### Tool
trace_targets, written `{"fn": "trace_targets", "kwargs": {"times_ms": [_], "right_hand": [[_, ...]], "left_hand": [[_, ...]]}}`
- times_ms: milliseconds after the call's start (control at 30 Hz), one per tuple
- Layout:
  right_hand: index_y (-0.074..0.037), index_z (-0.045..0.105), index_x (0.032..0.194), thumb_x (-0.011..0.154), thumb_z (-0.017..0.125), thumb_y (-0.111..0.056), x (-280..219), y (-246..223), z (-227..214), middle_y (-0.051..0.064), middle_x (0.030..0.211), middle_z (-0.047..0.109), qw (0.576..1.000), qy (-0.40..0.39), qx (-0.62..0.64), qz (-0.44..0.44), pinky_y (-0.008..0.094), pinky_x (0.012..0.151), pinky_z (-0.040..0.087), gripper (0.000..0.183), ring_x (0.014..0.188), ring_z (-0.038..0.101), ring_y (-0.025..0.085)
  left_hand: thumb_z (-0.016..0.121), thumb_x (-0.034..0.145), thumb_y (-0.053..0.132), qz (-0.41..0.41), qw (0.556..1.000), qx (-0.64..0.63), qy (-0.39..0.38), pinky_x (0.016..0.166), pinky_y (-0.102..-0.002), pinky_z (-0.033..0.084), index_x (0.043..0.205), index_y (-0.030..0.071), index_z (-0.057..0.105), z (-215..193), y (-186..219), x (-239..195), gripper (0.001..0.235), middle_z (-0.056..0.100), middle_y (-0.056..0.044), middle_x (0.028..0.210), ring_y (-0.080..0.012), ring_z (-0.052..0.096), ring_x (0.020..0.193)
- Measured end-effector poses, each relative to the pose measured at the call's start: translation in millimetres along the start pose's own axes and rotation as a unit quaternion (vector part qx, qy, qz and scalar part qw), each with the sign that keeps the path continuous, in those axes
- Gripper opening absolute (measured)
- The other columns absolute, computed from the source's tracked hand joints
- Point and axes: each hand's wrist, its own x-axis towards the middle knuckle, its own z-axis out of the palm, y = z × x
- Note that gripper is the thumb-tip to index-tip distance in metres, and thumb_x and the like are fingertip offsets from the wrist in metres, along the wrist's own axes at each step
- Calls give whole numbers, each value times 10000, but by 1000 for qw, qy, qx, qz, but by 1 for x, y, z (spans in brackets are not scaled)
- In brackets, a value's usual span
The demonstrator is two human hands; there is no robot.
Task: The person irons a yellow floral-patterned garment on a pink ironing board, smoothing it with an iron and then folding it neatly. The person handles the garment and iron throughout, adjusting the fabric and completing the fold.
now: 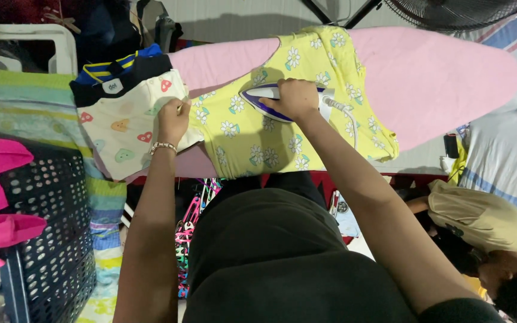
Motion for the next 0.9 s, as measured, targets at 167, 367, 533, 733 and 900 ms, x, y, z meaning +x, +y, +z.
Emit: {"fn": "trace_targets", "kwargs": {"times_ms": [167,367,533,733,900], "right_hand": [[-126,755,1048,873,579,-724,2,-6,-4,78,896,757,1000,-19,11,-21,451,681,602,647,865,752,314],[-139,750,1047,852,552,-741,14,-16,0,77,900,757,998,-37,34,21,460,670,593,663,875,748,319],[-128,750,1068,856,573,-707,11,-27,-12,102,929,764,998,-49,16,-19,477,723,598,642,917,746,333],[-122,752,1037,865,546,-708,18,-39,-11,85,910,760,995,-65,64,34,479,699,593,645,893,747,326],[-116,731,1057,887,508,-739,17,-48,-11,86,927,754,996,-82,23,-29,462,729,608,684,917,748,304]], "left_hand": [[625,1053,345,62,997,47,21,798,-523,516,939,-34,649,17,-9,0,396,637,-249,845,-463,646,916],[661,1021,281,104,992,32,57,782,-533,497,917,-38,629,24,-15,1,336,613,-248,801,-476,635,865],[699,992,283,11,993,-109,54,700,-348,473,906,120,677,9,-13,-5,186,600,-38,732,-171,600,712],[734,957,179,-53,962,-262,58,588,-201,364,911,82,706,-4,-1,-9,111,457,70,671,-45,459,652],[759,933,130,-49,949,-306,60,626,-162,417,970,44,697,-4,7,-12,112,592,50,741,-18,513,687]]}}
